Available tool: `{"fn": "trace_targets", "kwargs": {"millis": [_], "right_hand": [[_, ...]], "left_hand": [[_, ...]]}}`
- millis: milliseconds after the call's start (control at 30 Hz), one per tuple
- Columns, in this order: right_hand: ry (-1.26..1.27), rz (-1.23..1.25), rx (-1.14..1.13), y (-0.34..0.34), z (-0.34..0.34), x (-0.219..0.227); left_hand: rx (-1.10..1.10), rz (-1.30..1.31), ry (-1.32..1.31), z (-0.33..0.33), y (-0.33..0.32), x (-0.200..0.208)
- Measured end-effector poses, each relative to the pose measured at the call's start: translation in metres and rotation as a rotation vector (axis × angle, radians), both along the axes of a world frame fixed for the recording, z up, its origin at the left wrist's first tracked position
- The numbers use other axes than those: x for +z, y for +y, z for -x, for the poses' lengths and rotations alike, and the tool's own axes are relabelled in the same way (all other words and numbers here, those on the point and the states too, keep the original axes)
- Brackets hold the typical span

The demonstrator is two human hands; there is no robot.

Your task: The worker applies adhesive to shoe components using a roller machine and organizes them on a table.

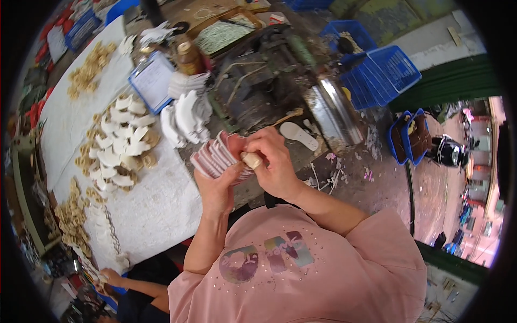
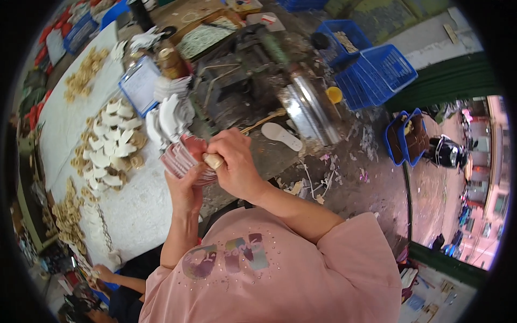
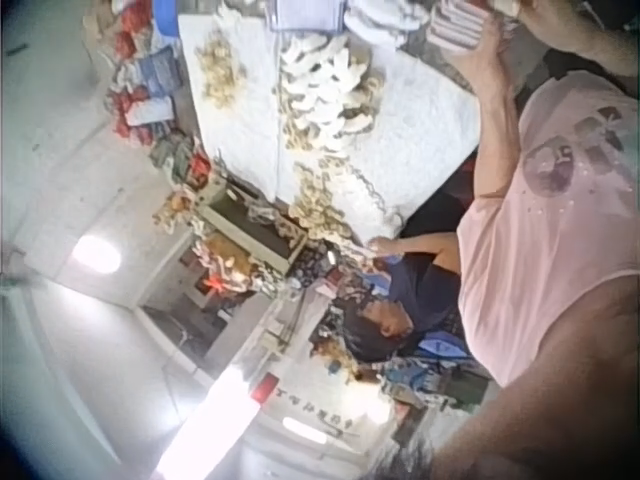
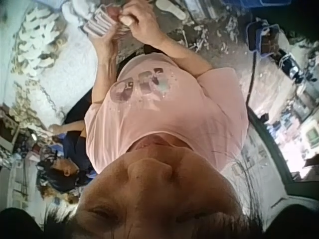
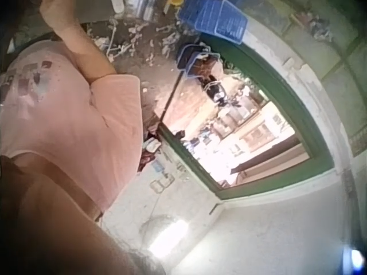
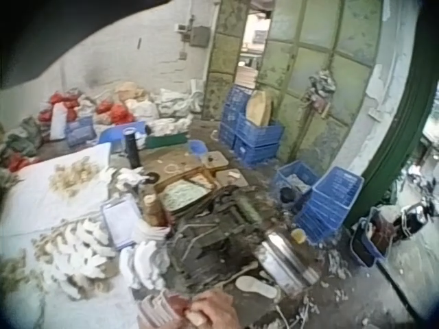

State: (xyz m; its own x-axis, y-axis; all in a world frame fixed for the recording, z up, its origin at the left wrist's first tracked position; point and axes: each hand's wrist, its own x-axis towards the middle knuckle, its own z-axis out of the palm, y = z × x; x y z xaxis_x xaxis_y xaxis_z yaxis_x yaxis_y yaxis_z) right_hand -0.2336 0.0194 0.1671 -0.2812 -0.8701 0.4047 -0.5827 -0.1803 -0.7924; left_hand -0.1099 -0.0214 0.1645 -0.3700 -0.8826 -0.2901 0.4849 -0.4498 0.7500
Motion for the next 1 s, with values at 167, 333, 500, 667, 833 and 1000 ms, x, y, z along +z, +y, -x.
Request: {"fn": "trace_targets", "kwargs": {"millis": [167, 333, 500, 667, 833, 1000], "right_hand": [[0.015, 0.021, 0.008, 0.015, 0.051, 0.024], [-0.119, -0.032, 0.264, 0.026, 0.150, 0.050], [0.347, -0.437, 0.301, 0.026, 0.293, 0.069], [0.481, -0.735, 0.477, 0.031, 0.340, 0.027], [0.387, -0.787, 0.607, 0.013, 0.317, 0.024], [0.345, -0.506, 0.372, 0.014, 0.304, 0.007]], "left_hand": [[-0.009, 0.101, 0.014, 0.046, 0.012, 0.013], [0.067, 0.176, -0.273, 0.099, 0.020, 0.014], [-0.040, 0.395, -0.763, 0.116, 0.037, 0.000], [-0.476, 0.738, -0.971, 0.152, 0.057, 0.026], [-0.693, 0.752, -0.879, 0.178, 0.054, 0.031], [-0.638, 0.685, -0.896, 0.177, 0.050, 0.021]]}}
